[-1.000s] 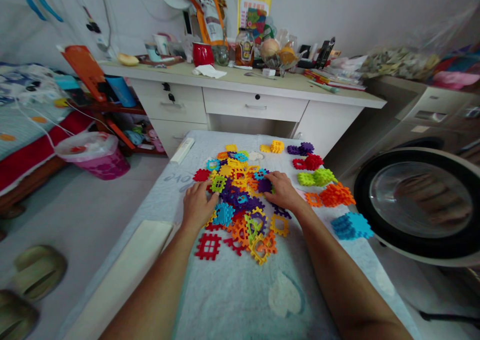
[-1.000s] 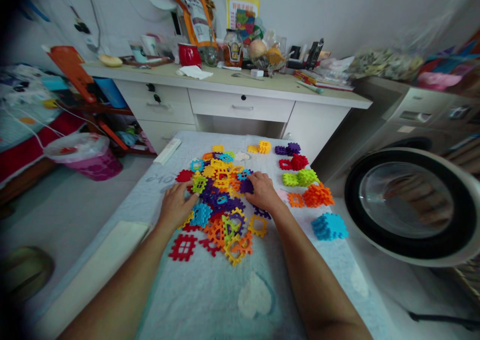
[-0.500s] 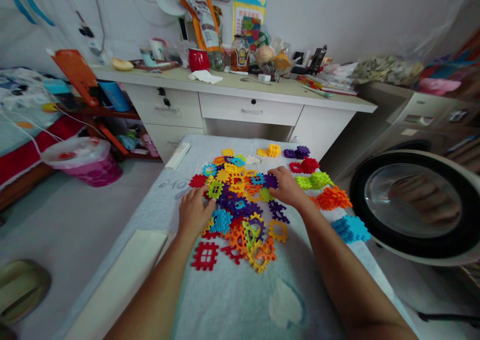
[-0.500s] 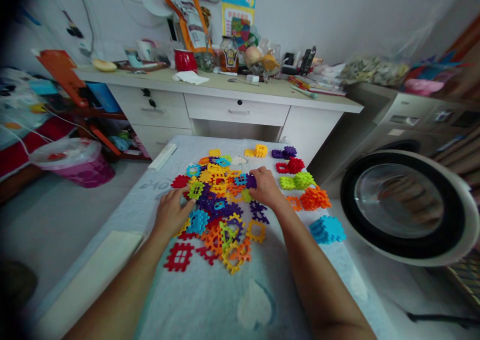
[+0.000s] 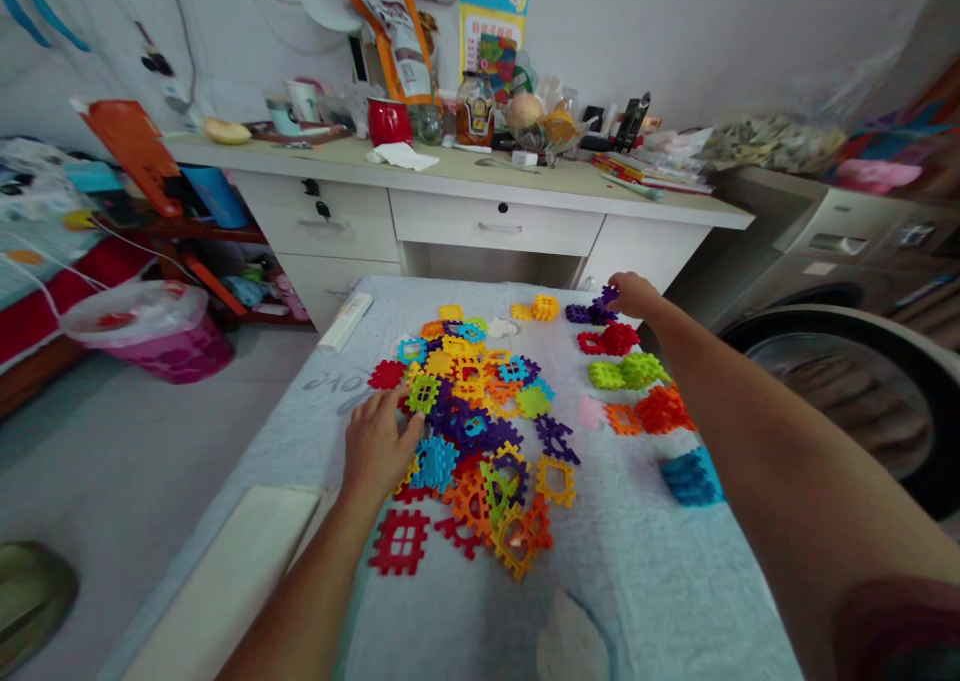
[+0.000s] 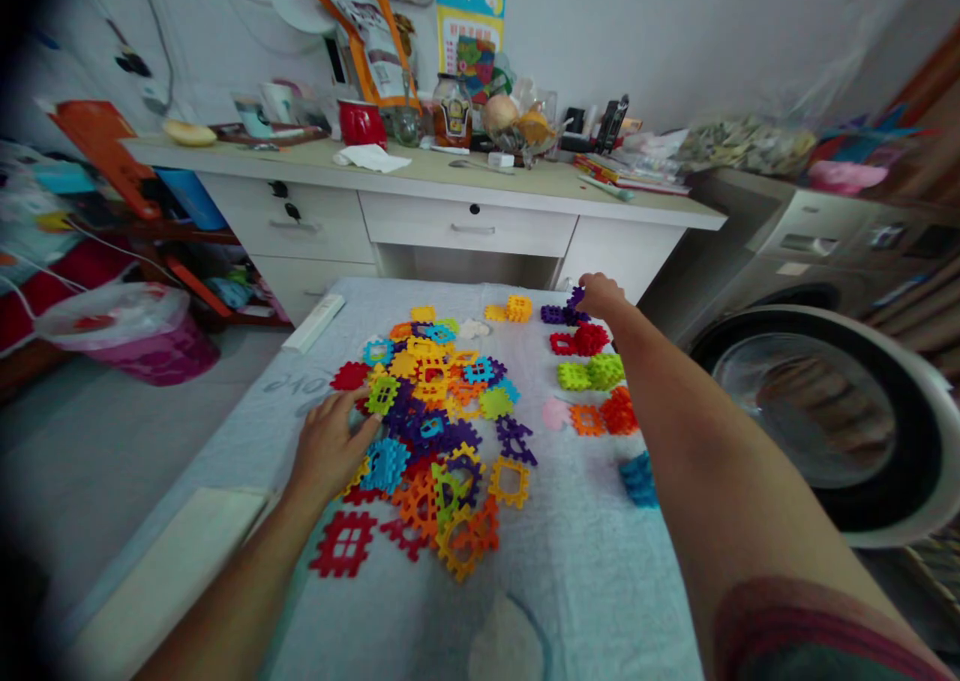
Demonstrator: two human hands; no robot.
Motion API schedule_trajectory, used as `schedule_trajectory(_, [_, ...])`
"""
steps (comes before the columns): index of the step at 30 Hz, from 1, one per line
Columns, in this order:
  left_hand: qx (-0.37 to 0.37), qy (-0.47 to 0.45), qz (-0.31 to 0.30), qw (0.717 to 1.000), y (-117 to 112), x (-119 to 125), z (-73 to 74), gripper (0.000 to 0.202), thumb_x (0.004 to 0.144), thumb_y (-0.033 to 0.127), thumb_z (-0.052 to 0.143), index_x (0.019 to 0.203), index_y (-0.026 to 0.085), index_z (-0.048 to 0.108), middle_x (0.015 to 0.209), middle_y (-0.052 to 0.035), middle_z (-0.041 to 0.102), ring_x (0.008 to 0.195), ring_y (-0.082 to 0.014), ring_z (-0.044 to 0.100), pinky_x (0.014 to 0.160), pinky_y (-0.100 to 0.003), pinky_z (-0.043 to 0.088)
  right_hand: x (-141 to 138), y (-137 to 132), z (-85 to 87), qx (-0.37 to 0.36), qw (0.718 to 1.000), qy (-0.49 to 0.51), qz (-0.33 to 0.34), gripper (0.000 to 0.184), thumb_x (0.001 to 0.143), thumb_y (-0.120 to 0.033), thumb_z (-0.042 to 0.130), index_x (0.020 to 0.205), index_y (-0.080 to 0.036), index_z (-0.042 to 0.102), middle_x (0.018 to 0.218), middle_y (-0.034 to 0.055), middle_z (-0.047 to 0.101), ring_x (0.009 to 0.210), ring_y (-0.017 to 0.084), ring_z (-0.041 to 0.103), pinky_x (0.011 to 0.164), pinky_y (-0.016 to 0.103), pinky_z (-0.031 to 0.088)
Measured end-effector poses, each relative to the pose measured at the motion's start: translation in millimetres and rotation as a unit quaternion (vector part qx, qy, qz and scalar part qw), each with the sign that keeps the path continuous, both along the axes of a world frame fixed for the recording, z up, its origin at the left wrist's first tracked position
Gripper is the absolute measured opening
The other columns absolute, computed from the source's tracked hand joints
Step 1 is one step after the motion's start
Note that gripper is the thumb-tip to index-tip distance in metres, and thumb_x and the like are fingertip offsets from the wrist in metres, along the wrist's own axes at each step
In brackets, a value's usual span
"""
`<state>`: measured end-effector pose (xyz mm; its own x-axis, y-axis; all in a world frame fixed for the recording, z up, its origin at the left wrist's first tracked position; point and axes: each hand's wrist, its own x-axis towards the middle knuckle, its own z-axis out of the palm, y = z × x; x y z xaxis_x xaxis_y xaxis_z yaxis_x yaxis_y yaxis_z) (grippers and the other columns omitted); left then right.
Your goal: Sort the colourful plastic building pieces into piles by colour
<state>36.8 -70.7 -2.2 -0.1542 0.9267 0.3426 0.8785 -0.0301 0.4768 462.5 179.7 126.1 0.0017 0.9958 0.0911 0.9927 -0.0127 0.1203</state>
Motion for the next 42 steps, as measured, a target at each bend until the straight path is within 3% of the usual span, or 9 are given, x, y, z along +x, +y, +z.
schedule_trajectory(7, [0.001,-0.003,-0.004,1.0,0.9,-2.2,-2.8,0.038,0.088,0.04,0.051,0.119,0.021,0.061,0.12,-0.01,0.067,0.115,-0.0294,0.059,0.102,-0.046,0.043,10.3,26.3,-17.9,-0.055,0.998,-0.038,0.0,0.055,0.079,-0.023,0.07,0.134,-0.021,0.063,0.128,0.014,0.065,0.108,0.025,0.065,0.088,0.033,0.051])
schedule_trajectory(13, [0.002,-0.008,-0.003,1.0,-0.5,-0.6,0.0,0.036,0.088,0.039,0.051,0.118,0.02,0.061,0.12,-0.01,0.067,0.115,-0.0296,0.059,0.103,-0.047,0.043,5.8,29.6,-18.7,-0.08,0.995,-0.061,0.008,0.052,0.08,-0.017,0.067,0.133,-0.019,0.065,0.128,0.0152,0.066,0.108,0.025,0.065,0.085,0.03,0.051])
schedule_trajectory(22, [-0.002,-0.009,-0.001,1.0,-1.1,0.1,0.5,0.038,0.089,0.039,0.051,0.119,0.02,0.061,0.122,-0.0111,0.067,0.116,-0.0296,0.058,0.103,-0.047,0.042,7.7,17.5,-12.9,-0.03,0.999,-0.016,0.014,0.05,0.079,-0.017,0.067,0.129,-0.013,0.067,0.119,0.0163,0.068,0.096,0.023,0.066,0.087,0.03,0.05])
schedule_trajectory(27, [0.001,-0.006,-0.005,1.0,-0.8,0.4,0.6,0.037,0.088,0.038,0.052,0.118,0.02,0.061,0.121,-0.0109,0.067,0.117,-0.0294,0.058,0.104,-0.047,0.042,-23.0,-12.0,-1.8,0.064,0.991,0.109,0.038,0.04,0.084,-0.019,0.063,0.123,-0.014,0.069,0.122,0.016,0.064,0.095,0.022,0.066,0.089,0.032,0.051])
schedule_trajectory(30, [0.004,-0.003,0.003,1.0,-0.9,0.7,-0.2,0.036,0.088,0.038,0.052,0.119,0.021,0.061,0.122,-0.0106,0.066,0.117,-0.0295,0.058,0.104,-0.046,0.042,-57.1,-45.6,-4.3,0.07,0.972,0.206,0.089,0.037,0.087,-0.019,0.062,0.123,-0.016,0.067,0.122,0.0127,0.066,0.096,0.02,0.067,0.088,0.03,0.052])
schedule_trajectory(33, [-0.003,-0.002,0.008,1.0,-1.1,1.3,-0.2,0.037,0.088,0.038,0.052,0.119,0.02,0.061,0.122,-0.011,0.066,0.117,-0.0296,0.058,0.104,-0.046,0.042,-89.8,-85.8,-22.7,0.013,0.951,0.259,0.165,0.031,0.089,-0.018,0.06,0.119,-0.015,0.067,0.108,0.0096,0.072,0.093,0.019,0.067,0.088,0.031,0.052])
schedule_trajectory(35, [-0.006,-0.004,0.007,1.0,-1.3,1.9,0.7,0.037,0.088,0.038,0.051,0.119,0.02,0.061,0.123,-0.0114,0.066,0.117,-0.0297,0.058,0.104,-0.046,0.042,-106.6,-110.1,-41.2,-0.022,0.944,0.268,0.191,0.03,0.088,-0.018,0.062,0.117,-0.014,0.068,0.111,0.0114,0.072,0.096,0.02,0.067,0.089,0.033,0.052])
schedule_trajectory(38, [-0.007,-0.006,0.003,1.0,-1.5,2.6,2.5,0.037,0.088,0.038,0.051,0.118,0.019,0.062,0.123,-0.0118,0.066,0.117,-0.0302,0.058,0.103,-0.047,0.043,-122.9,-134.4,-67.8,-0.011,0.946,0.276,0.169,0.038,0.086,-0.019,0.064,0.124,-0.014,0.065,0.122,0.0153,0.069,0.105,0.022,0.066,0.095,0.036,0.05])
schedule_trajectory(42, [-0.008,-0.004,0.008,1.0,-1.8,3.0,3.8,0.036,0.087,0.037,0.053,0.117,0.018,0.062,0.121,-0.0119,0.067,0.115,-0.0303,0.059,0.102,-0.046,0.043,-130.4,-143.9,-88.3,-0.007,0.94,0.316,0.129,0.037,0.081,-0.012,0.064,0.118,-0.017,0.066,0.107,0.0094,0.072,0.099,0.021,0.067,0.092,0.034,0.05])
